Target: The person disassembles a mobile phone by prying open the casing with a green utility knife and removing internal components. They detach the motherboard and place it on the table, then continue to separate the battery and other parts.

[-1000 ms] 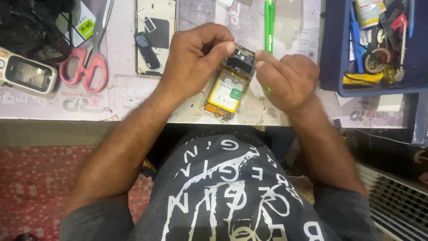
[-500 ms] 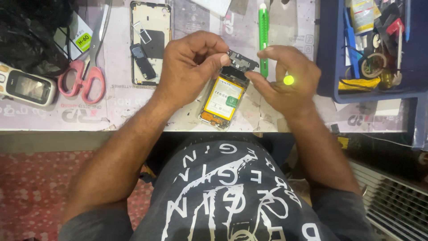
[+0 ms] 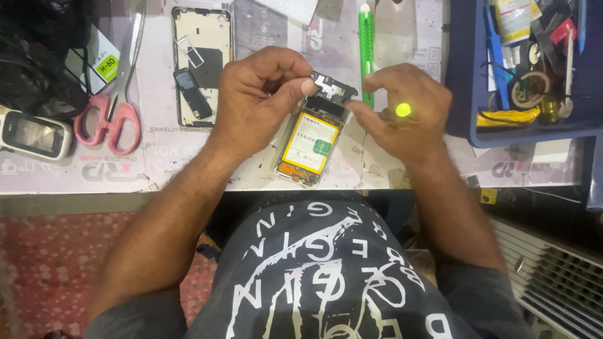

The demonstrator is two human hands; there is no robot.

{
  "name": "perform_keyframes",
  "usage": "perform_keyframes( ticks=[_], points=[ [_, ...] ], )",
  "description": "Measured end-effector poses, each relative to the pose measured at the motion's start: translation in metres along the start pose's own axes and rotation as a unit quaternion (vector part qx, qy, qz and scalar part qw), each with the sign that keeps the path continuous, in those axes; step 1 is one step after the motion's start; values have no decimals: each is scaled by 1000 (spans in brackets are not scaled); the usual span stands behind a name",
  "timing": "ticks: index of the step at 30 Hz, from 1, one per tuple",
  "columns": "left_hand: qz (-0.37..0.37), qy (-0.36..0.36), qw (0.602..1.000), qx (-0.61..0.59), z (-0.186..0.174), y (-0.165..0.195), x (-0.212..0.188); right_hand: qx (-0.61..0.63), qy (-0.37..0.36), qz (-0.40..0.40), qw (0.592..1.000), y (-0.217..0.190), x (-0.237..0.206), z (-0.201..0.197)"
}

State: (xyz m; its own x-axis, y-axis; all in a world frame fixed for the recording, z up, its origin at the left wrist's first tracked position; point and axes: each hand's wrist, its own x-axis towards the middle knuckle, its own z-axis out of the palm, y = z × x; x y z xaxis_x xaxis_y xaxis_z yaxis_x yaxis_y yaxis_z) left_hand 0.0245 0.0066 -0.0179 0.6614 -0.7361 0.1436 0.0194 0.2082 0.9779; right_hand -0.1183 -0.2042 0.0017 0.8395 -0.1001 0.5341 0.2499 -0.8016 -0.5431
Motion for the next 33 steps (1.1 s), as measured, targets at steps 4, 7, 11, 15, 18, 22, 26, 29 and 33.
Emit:
perform_keyframes(
  ticks=[4, 7, 11, 15, 18, 22, 26, 29, 33],
  points=[
    [-5, 16, 1000, -23, 0, -1, -1, 70, 77, 23, 994, 17, 0, 2],
    [8, 24, 999, -20, -3, -2, -3, 170, 127, 65, 975, 22, -6, -3],
    [11, 33, 999, 2, -4, -1, -6, 157, 104, 114, 975, 16, -18, -15],
    [23, 47, 998, 20, -5, 0, -6, 151, 93, 119, 977, 13, -17, -16],
    [32, 59, 997, 35, -7, 0, -7, 149, 86, 107, 979, 11, -14, -16],
    [37, 90, 992, 79, -7, 1, -10, 127, 78, 127, 981, 8, -13, -18],
    [47, 123, 987, 96, -7, 5, -11, 151, 97, 162, 970, 6, -9, -18],
    [63, 148, 980, 114, -7, 9, -11, 165, 107, 157, 968, 7, -3, -18],
    [52, 185, 974, 123, -6, 13, -12, 148, 99, 169, 969, 2, -4, -21]
  ],
)
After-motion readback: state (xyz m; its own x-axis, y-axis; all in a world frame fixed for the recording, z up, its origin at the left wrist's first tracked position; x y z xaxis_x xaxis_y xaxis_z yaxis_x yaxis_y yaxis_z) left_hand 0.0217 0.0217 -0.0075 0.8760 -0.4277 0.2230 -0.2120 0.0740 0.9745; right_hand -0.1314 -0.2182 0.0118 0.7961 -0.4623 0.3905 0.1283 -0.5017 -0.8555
